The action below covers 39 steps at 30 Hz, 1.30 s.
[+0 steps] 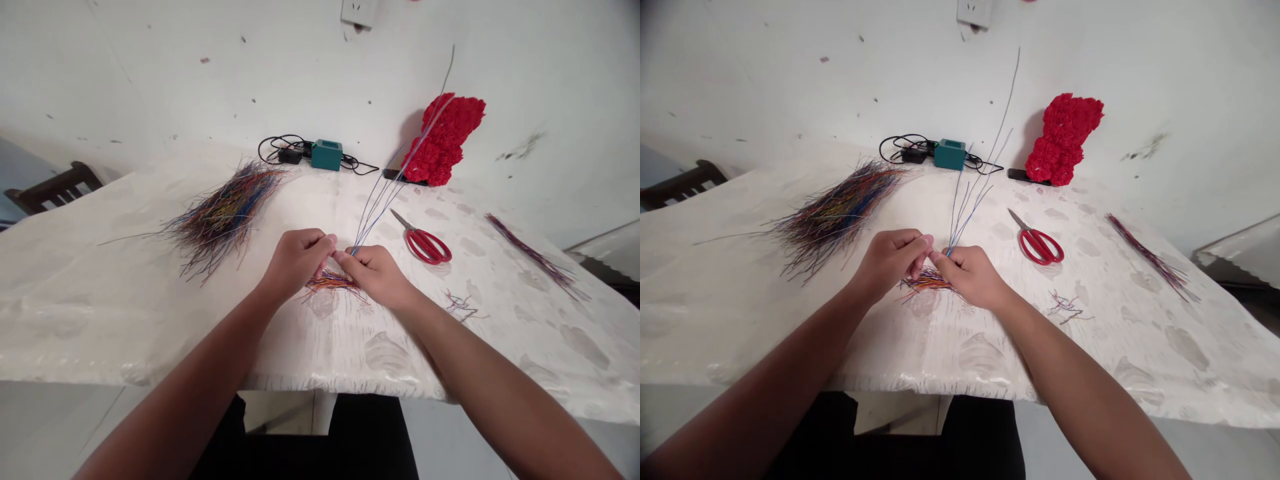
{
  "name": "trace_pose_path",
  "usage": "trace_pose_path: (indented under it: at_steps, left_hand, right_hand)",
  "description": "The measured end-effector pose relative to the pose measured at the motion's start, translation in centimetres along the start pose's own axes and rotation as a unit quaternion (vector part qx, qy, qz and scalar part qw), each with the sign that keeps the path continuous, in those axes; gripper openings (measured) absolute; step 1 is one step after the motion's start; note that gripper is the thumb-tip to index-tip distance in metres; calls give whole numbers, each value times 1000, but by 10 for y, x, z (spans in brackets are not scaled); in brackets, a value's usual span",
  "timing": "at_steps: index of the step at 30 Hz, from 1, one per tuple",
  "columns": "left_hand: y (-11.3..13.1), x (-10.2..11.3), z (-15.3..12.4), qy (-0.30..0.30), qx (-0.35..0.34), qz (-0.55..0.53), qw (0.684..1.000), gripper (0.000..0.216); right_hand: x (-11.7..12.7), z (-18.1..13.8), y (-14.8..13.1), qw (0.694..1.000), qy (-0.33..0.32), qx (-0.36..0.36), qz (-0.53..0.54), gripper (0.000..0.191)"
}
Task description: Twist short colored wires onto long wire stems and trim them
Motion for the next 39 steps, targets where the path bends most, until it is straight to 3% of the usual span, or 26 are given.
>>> trace_pose_path:
  at_steps: [5, 9, 13, 18, 23, 28, 34, 39]
  left_hand:
    - [3, 5, -1, 43, -19, -1, 999, 39]
    - [2, 6, -1, 44, -19, -29, 998, 34]
    - [4, 3, -1, -4, -15, -87, 996, 18]
    - [5, -6, -3, -93, 9, -107, 990, 24]
    - [4, -7, -3, -95, 1, -80, 992, 23]
    - [3, -9, -4, -136, -1, -134, 982, 22]
    - [5, -10, -8, -177, -8, -186, 966, 29]
    - [5, -7, -7, -164, -10, -215, 963, 25]
  right_hand:
    - [-7, -4, -2, 996, -64, -12, 58, 49]
    - [-9, -4, -2, 993, -73, -24, 84, 49]
    - [-11, -4, 1, 990, -93, -44, 101, 48]
    - [-15, -6, 0, 985, -129, -52, 104, 46]
    - [-17, -8, -6, 983, -127, -62, 121, 46]
    - [-17, -10, -12, 982, -133, -34, 129, 45]
    - [-20, -14, -14, 973, -174, -24, 149, 44]
    - [-25, -17, -17, 962, -221, -38, 156, 44]
Point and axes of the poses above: each hand's wrist, its own z-axis towards the middle knuckle, its own x-axis out of the back of the hand, y = z × x, the point moved 5 cm from there along z, towards the middle knuckle, and after that the axes turned 9 degrees about z, right-handed, at the moved point
